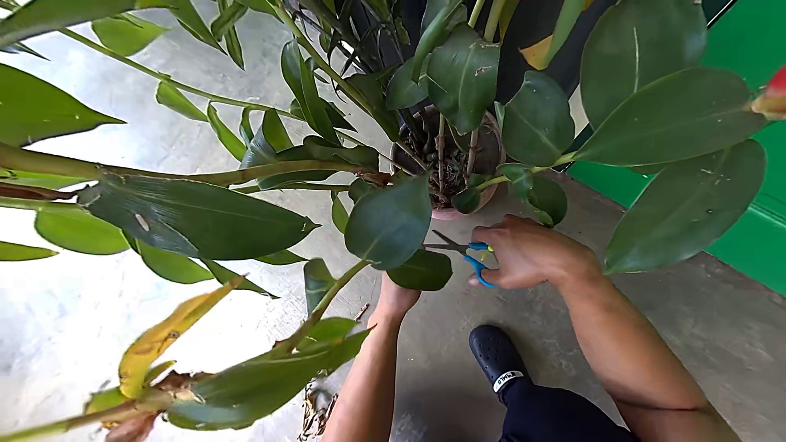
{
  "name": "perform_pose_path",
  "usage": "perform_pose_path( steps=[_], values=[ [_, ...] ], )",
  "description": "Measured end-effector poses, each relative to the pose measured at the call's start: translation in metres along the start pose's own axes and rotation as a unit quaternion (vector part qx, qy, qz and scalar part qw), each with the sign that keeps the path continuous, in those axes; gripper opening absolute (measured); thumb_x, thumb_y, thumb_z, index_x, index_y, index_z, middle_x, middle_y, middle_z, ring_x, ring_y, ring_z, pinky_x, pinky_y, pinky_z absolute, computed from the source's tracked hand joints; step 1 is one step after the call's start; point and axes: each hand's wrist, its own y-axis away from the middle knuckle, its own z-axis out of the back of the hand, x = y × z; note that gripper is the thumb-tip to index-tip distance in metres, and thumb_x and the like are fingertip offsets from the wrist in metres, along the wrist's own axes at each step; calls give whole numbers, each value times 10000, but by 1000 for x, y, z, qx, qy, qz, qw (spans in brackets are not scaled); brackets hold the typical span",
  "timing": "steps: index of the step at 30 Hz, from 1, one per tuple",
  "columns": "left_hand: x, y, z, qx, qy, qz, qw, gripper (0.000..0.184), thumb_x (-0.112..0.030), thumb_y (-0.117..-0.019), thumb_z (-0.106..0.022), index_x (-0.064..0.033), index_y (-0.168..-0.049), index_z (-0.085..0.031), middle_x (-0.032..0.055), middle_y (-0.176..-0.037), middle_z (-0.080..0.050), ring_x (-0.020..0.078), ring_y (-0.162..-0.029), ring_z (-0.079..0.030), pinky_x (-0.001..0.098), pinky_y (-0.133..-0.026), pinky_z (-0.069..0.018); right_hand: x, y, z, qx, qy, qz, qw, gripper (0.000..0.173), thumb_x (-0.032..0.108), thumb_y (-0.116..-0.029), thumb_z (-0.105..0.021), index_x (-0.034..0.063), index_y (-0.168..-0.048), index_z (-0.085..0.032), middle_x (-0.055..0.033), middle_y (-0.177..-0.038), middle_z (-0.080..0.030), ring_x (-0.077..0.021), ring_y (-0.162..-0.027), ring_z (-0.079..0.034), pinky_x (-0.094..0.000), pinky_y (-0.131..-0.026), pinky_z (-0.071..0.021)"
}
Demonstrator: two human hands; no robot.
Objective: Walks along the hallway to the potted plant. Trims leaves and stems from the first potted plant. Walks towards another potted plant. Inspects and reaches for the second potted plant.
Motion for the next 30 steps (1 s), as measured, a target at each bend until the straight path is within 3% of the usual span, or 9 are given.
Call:
perform_pose_path(
  steps=[2,5,7,9,13,20,23,27,30],
  values=[
    [-7,-4,-6,-5,26,14,1000,489,-151,-1001,-624,-75,-1461,-478,5,-905,-602,19,-729,-553,242,-734,-515,-2,1,2,-22,-16,-29,999,563,484,-942,-725,50,-1286,-620,-148,-1058,-694,-313,-1016,-669,-510,-872,-520],
    [-13,1,-7,-56,16,50,997,286,-119,-985,-643,-16,-1248,-601,4,-852,-583,15,-692,-511,228,-703,-488,-1,1,4,-34,-35,-31,998,563,496,-944,-717,49,-1272,-619,-138,-1051,-689,-294,-1009,-664,-498,-877,-513],
    [-9,-4,-10,-66,19,40,997,208,-180,-1046,-586,-21,-1176,-618,-23,-793,-555,10,-647,-493,223,-658,-469,-2,-1,0,-29,-65,-21,997,549,486,-954,-712,52,-1276,-619,-121,-984,-688,-265,-907,-670,-478,-817,-529],
    [-8,-4,-11,-41,150,64,986,144,-156,-1068,-539,-50,-1110,-628,-71,-729,-551,-12,-601,-503,176,-614,-476,-7,-9,-18,-46,-115,-4,992,525,486,-955,-712,59,-1246,-623,-99,-878,-664,-234,-780,-647,-450,-731,-531],
    [-10,4,-23,9,515,174,839,260,-145,-1104,-416,-178,-900,-574,-63,-654,-543,56,-583,-550,240,-623,-539,-16,-32,-64,-67,-223,66,970,526,416,-964,-717,27,-1297,-599,-132,-959,-666,-245,-845,-637,-448,-808,-529],
    [-43,19,-27,-52,646,229,726,405,-237,-1132,-271,-111,-954,-613,3,-667,-600,117,-603,-636,282,-609,-591,-51,-56,-114,-163,-228,-11,960,646,434,-938,-741,24,-1400,-553,-191,-1242,-643,-330,-1097,-630,-512,-979,-498],
    [-64,18,-29,-39,702,254,664,464,-254,-1125,-270,-96,-876,-628,14,-621,-602,142,-572,-643,315,-608,-602,-29,-63,-119,-177,-247,29,952,620,282,-942,-728,-17,-1441,-514,-227,-1328,-613,-353,-1186,-606,-494,-1041,-477],
    [-82,16,-33,-50,718,273,638,549,-335,-1109,-213,-116,-821,-626,26,-654,-635,141,-604,-661,306,-605,-596,-12,-75,-119,-219,-264,108,933,702,89,-800,-789,-56,-1428,-509,-240,-1267,-634,-381,-1155,-603,-507,-1026,-457],
    [-84,15,-32,-55,720,278,634,561,-379,-1097,-198,-116,-846,-625,38,-700,-659,154,-655,-687,328,-633,-608,-16,-74,-119,-218,-294,117,923,700,92,-813,-781,-39,-1442,-504,-222,-1270,-627,-327,-1126,-609,-447,-999,-482]
  ],
)
